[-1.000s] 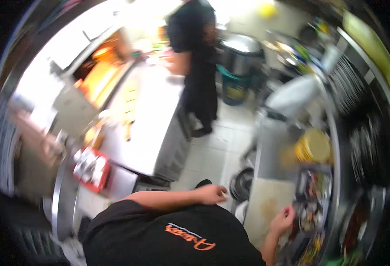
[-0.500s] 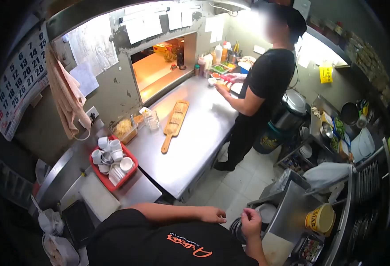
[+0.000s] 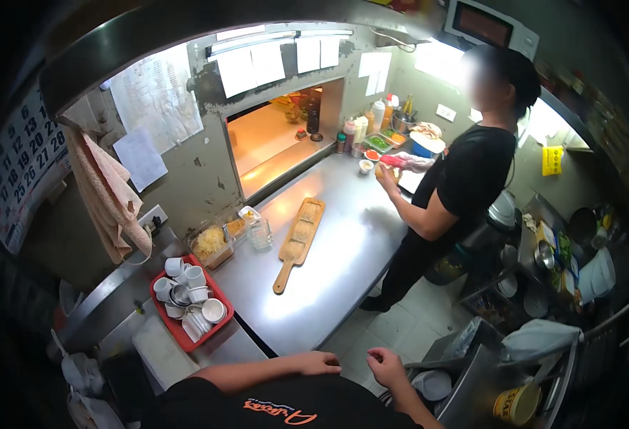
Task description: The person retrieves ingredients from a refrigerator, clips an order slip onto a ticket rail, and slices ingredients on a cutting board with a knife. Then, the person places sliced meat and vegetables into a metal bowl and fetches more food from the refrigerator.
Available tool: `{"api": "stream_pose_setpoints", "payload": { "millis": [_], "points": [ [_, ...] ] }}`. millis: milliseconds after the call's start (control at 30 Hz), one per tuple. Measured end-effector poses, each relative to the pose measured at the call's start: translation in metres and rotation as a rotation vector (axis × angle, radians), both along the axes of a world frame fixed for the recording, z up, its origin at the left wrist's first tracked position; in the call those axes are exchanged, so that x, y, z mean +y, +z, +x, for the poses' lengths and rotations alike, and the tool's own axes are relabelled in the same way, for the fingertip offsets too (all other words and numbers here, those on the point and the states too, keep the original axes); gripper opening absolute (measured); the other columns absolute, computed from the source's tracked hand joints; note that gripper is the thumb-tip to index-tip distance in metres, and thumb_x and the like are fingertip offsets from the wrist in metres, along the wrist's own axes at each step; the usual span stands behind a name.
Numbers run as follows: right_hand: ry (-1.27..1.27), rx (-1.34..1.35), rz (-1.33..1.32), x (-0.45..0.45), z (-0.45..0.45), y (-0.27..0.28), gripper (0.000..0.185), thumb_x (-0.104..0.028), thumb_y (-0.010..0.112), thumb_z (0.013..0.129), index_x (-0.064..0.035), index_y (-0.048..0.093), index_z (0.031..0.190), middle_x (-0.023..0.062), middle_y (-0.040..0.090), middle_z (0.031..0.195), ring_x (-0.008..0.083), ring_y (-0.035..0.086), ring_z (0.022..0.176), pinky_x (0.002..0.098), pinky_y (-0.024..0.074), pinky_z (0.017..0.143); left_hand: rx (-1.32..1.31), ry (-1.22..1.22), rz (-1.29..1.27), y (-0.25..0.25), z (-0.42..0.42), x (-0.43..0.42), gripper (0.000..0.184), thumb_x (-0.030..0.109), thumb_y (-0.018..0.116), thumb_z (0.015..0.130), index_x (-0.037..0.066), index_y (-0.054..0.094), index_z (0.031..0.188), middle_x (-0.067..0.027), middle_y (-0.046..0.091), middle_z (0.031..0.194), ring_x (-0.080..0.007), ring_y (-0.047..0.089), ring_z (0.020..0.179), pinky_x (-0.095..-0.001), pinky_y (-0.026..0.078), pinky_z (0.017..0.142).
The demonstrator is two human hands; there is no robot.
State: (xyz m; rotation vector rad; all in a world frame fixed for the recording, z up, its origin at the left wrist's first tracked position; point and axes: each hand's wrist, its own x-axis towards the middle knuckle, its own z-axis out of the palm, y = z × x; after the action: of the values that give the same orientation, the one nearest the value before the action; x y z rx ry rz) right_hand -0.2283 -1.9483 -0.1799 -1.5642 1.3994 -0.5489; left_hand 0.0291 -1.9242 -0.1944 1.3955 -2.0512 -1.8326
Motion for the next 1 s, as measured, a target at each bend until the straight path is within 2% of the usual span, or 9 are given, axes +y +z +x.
{"api": "stream_pose_setpoints", "payload": {
  "millis": [233, 333, 433, 467, 567, 667, 733, 833, 1000],
  "points": [
    [0.571, -0.047, 0.064, -0.101, 0.057, -0.012, 0.028, -0.020, 0.065, 0.087, -0.0018, 0.067, 0.108, 0.0113, 0.071, 0.094, 0.0182, 0.065, 0.080, 0.0321, 0.0521, 0.073, -0.130, 0.571, -0.014, 0.012, 0.042, 0.044, 0.056, 0.050, 0.056, 0.091, 0.004, 0.058, 0.123, -0.0189, 0.065, 0.113, -0.0324, 0.063, 0.106, -0.0397, 0.049, 0.092],
    [0.975, 0.091, -0.017, -0.136, 0.106, -0.027, 0.026, -0.023, 0.062, 0.089, -0.0022, 0.068, 0.104, 0.0122, 0.072, 0.092, 0.0210, 0.066, 0.081, 0.0341, 0.0520, 0.073, -0.225, 0.751, -0.026, 0.004, 0.048, 0.081, 0.053, 0.049, 0.057, 0.091, 0.004, 0.060, 0.119, -0.0184, 0.067, 0.109, -0.0313, 0.064, 0.101, -0.0394, 0.050, 0.088],
    [1.071, 0.080, 0.081, -0.124, 0.172, 0.005, 0.024, -0.024, 0.059, 0.090, -0.0019, 0.068, 0.093, 0.0130, 0.069, 0.080, 0.0229, 0.065, 0.075, 0.0355, 0.0513, 0.070, -0.140, 0.986, -0.087, -0.024, 0.046, 0.134, 0.051, 0.047, 0.059, 0.089, 0.004, 0.062, 0.115, -0.0181, 0.067, 0.106, -0.0314, 0.065, 0.099, -0.0400, 0.050, 0.086],
    [1.112, 0.071, 0.097, -0.111, 0.195, 0.011, 0.024, -0.024, 0.059, 0.090, -0.0016, 0.068, 0.091, 0.0144, 0.068, 0.078, 0.0252, 0.066, 0.074, 0.0366, 0.0512, 0.069, -0.170, 1.067, -0.102, -0.013, 0.046, 0.145, 0.051, 0.047, 0.059, 0.090, 0.003, 0.062, 0.115, -0.0181, 0.067, 0.106, -0.0309, 0.065, 0.099, -0.0401, 0.050, 0.086],
    [1.253, -0.012, -0.025, -0.053, 0.252, 0.029, 0.026, -0.022, 0.058, 0.093, 0.0008, 0.065, 0.082, 0.0057, 0.064, 0.071, 0.0115, 0.057, 0.064, 0.0278, 0.0470, 0.061, -0.228, 1.351, -0.077, 0.017, 0.042, 0.183, 0.050, 0.048, 0.058, 0.089, 0.004, 0.062, 0.114, -0.0181, 0.067, 0.105, -0.0328, 0.065, 0.099, -0.0404, 0.050, 0.085],
    [1.452, -0.156, 0.078, 0.033, 0.300, 0.024, 0.028, -0.020, 0.056, 0.095, -0.0009, 0.061, 0.075, 0.0022, 0.060, 0.066, 0.0100, 0.055, 0.063, 0.0258, 0.0446, 0.061, -0.242, 1.521, -0.063, 0.028, 0.046, 0.239, 0.050, 0.051, 0.058, 0.087, 0.008, 0.062, 0.112, -0.0174, 0.067, 0.098, -0.0317, 0.066, 0.091, -0.0408, 0.050, 0.080],
    [1.709, -0.096, -0.049, 0.103, 0.326, 0.038, 0.028, -0.020, 0.057, 0.096, -0.0007, 0.061, 0.075, 0.0021, 0.060, 0.067, 0.0093, 0.053, 0.063, 0.0251, 0.0436, 0.060, -0.219, 1.661, -0.012, 0.018, 0.044, 0.287, 0.046, 0.046, 0.056, 0.087, 0.009, 0.062, 0.114, -0.0186, 0.067, 0.099, -0.0351, 0.065, 0.093, -0.0423, 0.049, 0.082],
    [1.964, -0.119, 0.011, 0.215, 0.358, 0.037, 0.025, -0.018, 0.061, 0.094, -0.0004, 0.061, 0.076, 0.0025, 0.060, 0.068, 0.0087, 0.054, 0.066, 0.0253, 0.0445, 0.061, -0.175, 1.892, -0.043, 0.022, 0.032, 0.390, 0.052, 0.047, 0.053, 0.090, 0.005, 0.059, 0.118, -0.0190, 0.067, 0.102, -0.0362, 0.064, 0.096, -0.0425, 0.049, 0.083],
    [2.168, -0.133, -0.011, 0.393, 0.417, 0.015, 0.013, -0.013, 0.064, 0.090, -0.0003, 0.063, 0.088, 0.0019, 0.062, 0.076, 0.0088, 0.055, 0.069, 0.0254, 0.0459, 0.065, -0.252, 2.187, 0.207, -0.005, 0.006, 0.556, 0.058, 0.051, 0.054, 0.089, 0.003, 0.057, 0.123, -0.0219, 0.065, 0.112, -0.0383, 0.060, 0.110, -0.0440, 0.046, 0.094]
  ]
}}
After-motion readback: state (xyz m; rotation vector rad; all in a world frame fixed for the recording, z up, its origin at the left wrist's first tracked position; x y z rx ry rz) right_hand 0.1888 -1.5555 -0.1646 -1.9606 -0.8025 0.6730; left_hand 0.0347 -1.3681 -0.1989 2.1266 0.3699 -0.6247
